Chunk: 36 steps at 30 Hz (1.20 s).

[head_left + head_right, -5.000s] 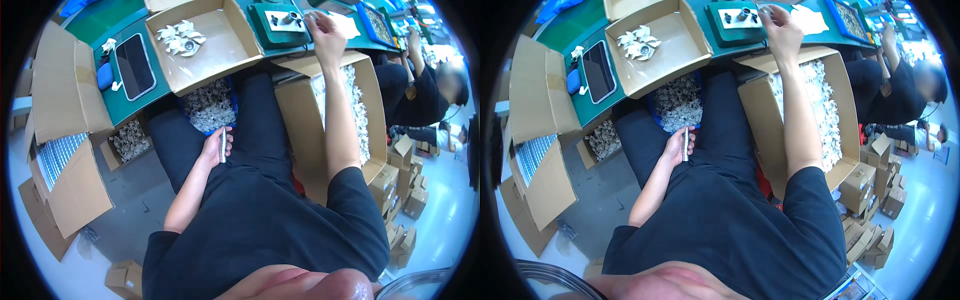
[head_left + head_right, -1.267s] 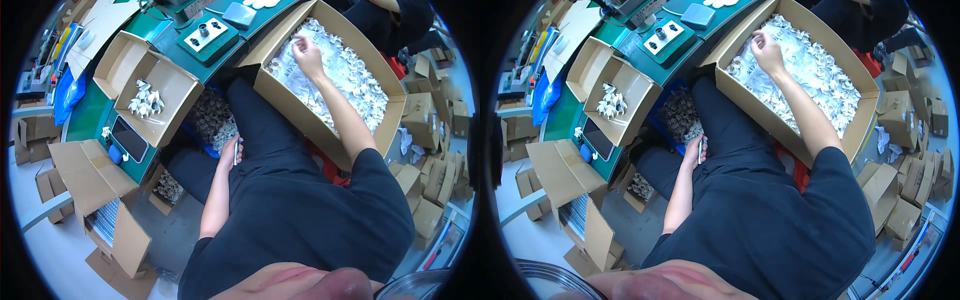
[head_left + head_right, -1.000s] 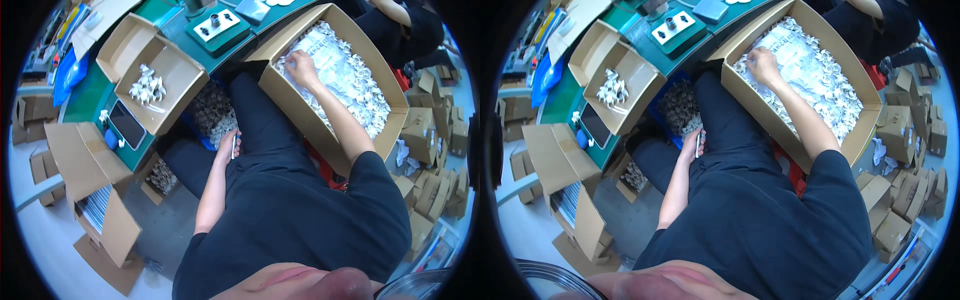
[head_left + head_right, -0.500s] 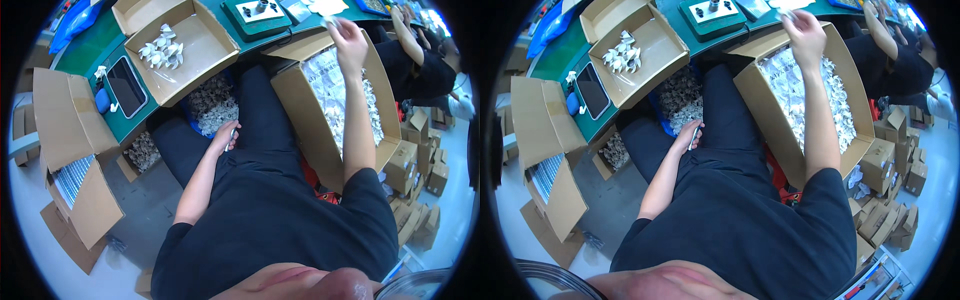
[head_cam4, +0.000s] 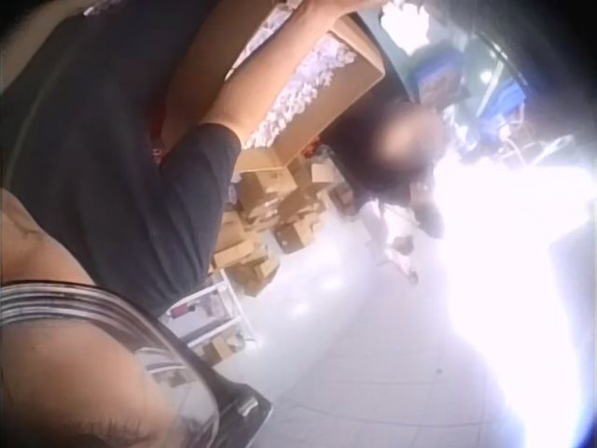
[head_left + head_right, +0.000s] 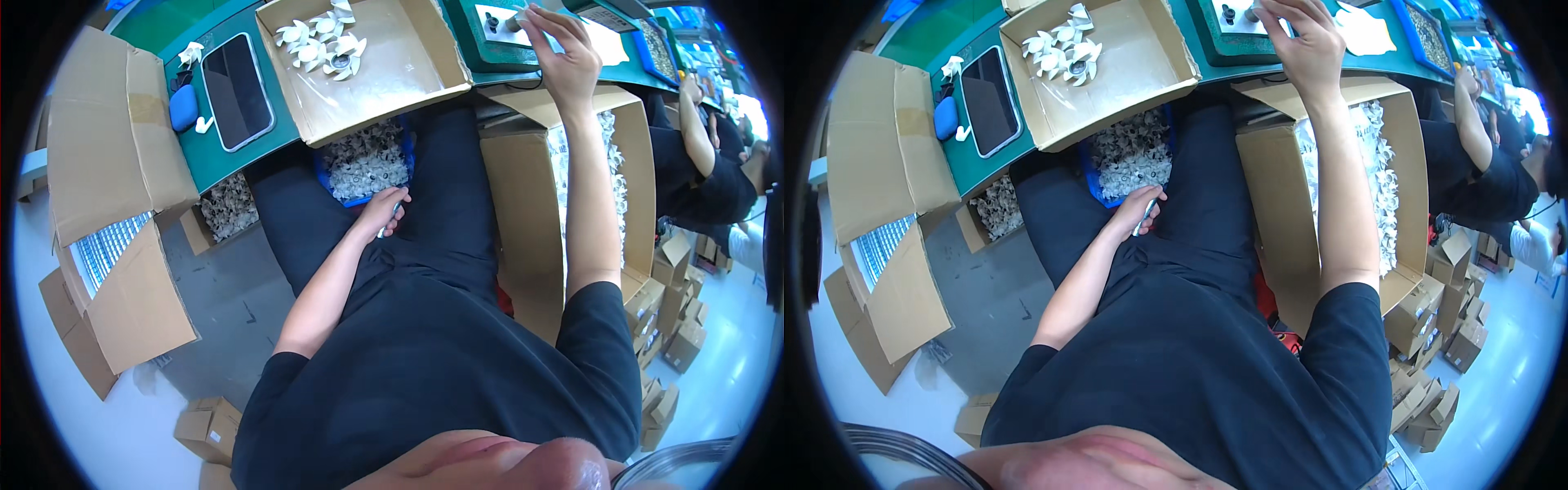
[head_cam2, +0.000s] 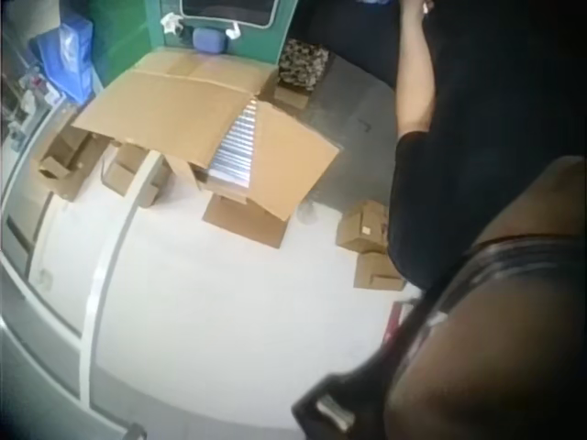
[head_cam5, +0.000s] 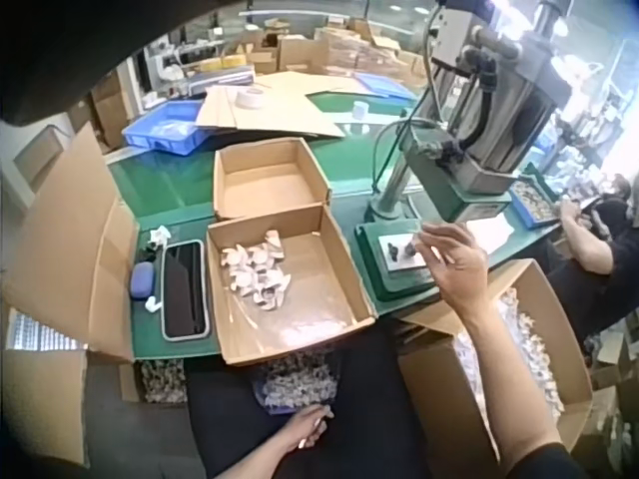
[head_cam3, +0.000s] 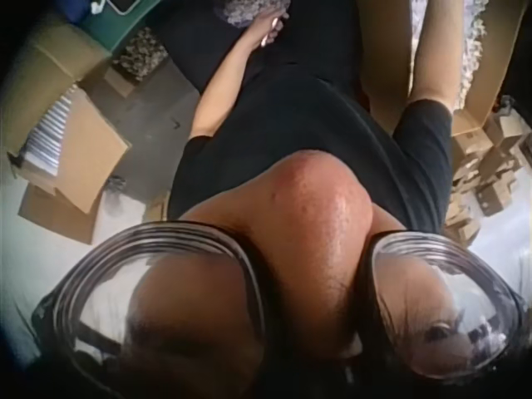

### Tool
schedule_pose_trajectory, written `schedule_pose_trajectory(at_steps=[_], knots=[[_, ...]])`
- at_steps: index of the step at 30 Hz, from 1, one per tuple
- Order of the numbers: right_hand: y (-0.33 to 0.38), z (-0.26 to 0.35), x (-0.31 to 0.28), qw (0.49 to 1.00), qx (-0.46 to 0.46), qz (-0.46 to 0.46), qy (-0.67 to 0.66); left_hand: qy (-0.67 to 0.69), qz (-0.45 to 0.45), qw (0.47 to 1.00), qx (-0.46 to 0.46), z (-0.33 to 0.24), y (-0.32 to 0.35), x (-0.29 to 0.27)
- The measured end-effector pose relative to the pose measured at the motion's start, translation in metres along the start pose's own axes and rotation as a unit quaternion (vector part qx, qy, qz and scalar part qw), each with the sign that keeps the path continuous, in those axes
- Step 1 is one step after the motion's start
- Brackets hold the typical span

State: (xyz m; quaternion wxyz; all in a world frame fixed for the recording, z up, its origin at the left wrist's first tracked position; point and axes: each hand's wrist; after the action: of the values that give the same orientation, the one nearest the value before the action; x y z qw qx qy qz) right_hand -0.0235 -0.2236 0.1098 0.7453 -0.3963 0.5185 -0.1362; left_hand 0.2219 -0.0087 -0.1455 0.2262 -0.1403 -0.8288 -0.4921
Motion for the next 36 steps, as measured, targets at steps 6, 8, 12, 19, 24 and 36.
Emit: schedule_pose_trajectory(at_steps=[6,8,12,19,24,36], knots=[[0.0,-0.005,-0.003,0.997,-0.071,-0.012,0.012,-0.018,0.001,1.0,-0.006,-0.003,-0.008,0.001],[0.0,-0.004,-0.002,0.995,-0.1,-0.006,0.024,-0.017,0.001,1.0,-0.005,-0.003,-0.011,0.003],[0.009,-0.046,0.014,0.991,-0.07,0.056,-0.1,-0.003,-0.009,1.0,-0.004,0.001,-0.011,-0.001],[0.007,-0.226,0.108,0.935,0.169,0.201,0.238,0.001,-0.027,1.0,-0.012,0.007,-0.017,0.0],[0.006,-0.167,0.122,0.965,0.219,0.146,0.008,0.057,-0.066,0.996,0.024,0.017,-0.026,-0.011],[0.027,-0.032,0.025,0.97,0.14,0.108,-0.168,0.131,0.009,0.991,-0.032,0.011,-0.001,-0.003]])
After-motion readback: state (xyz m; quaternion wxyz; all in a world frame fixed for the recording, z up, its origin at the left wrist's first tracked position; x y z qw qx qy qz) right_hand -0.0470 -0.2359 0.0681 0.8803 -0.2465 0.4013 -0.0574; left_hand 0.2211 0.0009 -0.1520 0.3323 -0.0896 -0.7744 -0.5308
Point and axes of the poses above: each hand's wrist, its own y-axis away from the middle knuckle, its own x-axis out of the palm, z = x × y, and after that the axes turned 11 degrees about y, right-handed
